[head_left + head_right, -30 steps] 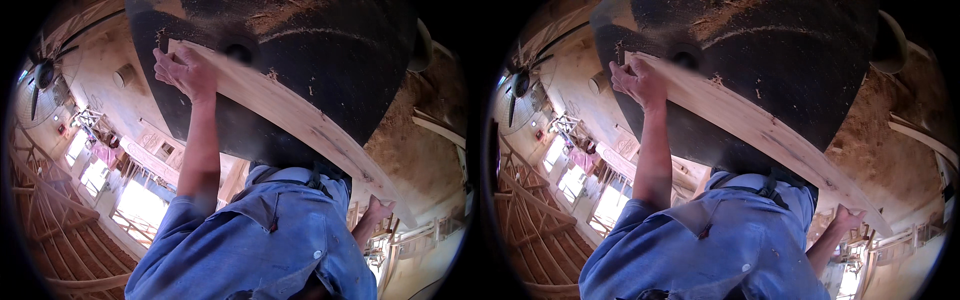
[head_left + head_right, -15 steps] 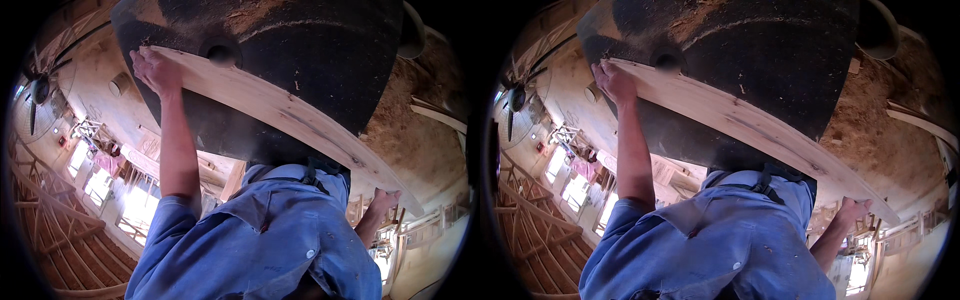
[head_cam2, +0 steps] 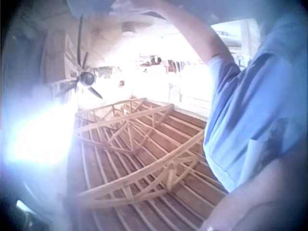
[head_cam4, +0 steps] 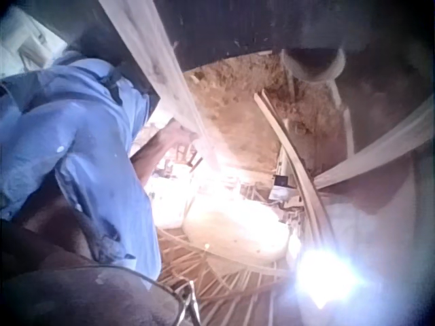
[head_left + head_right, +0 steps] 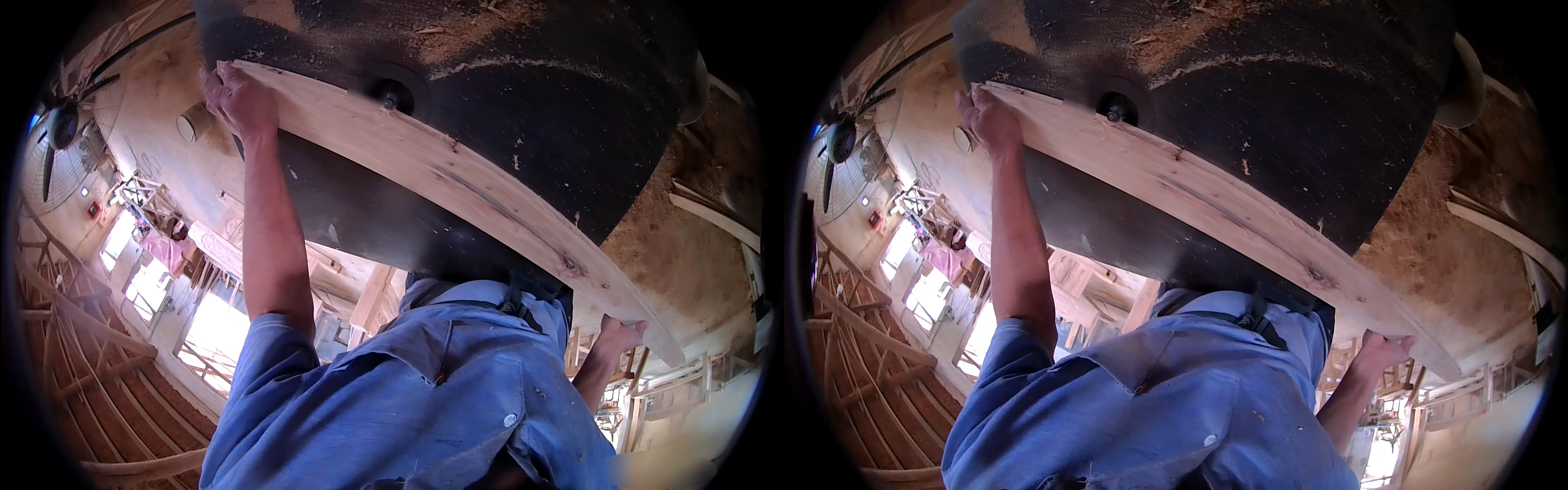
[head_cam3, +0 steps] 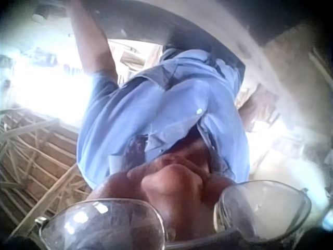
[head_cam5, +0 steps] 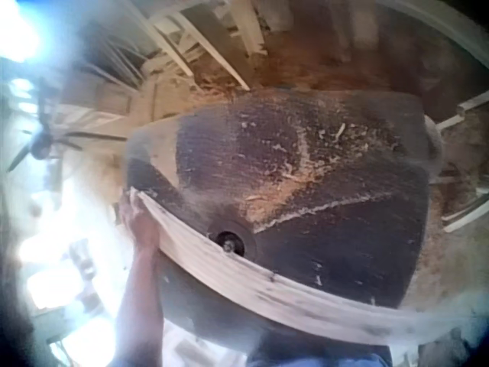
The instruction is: The person uses a router table to shape the edges of long wooden planks. They repeatedly feed the planks through the spinning router bit, flipping and repositioning the wood to process different sides and edges. The person handles the wood by hand, guiding it along the machine's surface to create a smooth, curved profile.
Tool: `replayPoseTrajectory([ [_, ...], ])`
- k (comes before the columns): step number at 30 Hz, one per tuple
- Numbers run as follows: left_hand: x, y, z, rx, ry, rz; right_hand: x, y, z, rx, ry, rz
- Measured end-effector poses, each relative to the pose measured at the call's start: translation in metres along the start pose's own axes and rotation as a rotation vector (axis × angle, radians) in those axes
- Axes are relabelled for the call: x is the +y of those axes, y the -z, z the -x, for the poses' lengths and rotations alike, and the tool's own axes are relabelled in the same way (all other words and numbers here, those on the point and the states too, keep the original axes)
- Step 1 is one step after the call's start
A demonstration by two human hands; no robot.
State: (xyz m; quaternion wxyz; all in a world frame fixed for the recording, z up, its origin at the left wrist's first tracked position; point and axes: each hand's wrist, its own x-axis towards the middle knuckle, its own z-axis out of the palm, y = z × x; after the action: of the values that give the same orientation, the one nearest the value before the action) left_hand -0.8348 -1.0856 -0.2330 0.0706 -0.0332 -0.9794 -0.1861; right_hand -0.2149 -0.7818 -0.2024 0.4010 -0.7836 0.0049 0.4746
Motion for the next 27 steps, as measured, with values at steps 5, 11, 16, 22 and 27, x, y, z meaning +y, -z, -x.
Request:
replayPoseTrajectory([
  [5, -0.01, 0.001, -0.008, 0.005, -0.039, 0.05, -0.006, 0.016, -0.013, -0.082, -0.044, -0.035],
  [11, -0.012, 0.002, -0.019, 0.033, -0.038, 0.009, 0.001, 0.012, -0.008, -0.115, -0.001, 0.027],
  [16, -0.022, 0.007, -0.044, 0.021, 0.018, 0.074, 0.032, -0.011, 0.028, -0.031, -0.021, 0.033],
  [22, -0.038, 0.004, -0.057, 0.031, 0.005, -0.022, 0.035, -0.023, 0.043, -0.026, -0.065, -0.044],
  [27, -0.049, 0.005, -0.066, 0.003, 0.078, 0.176, 0.039, -0.024, 0.042, -0.046, -0.081, -0.051],
])
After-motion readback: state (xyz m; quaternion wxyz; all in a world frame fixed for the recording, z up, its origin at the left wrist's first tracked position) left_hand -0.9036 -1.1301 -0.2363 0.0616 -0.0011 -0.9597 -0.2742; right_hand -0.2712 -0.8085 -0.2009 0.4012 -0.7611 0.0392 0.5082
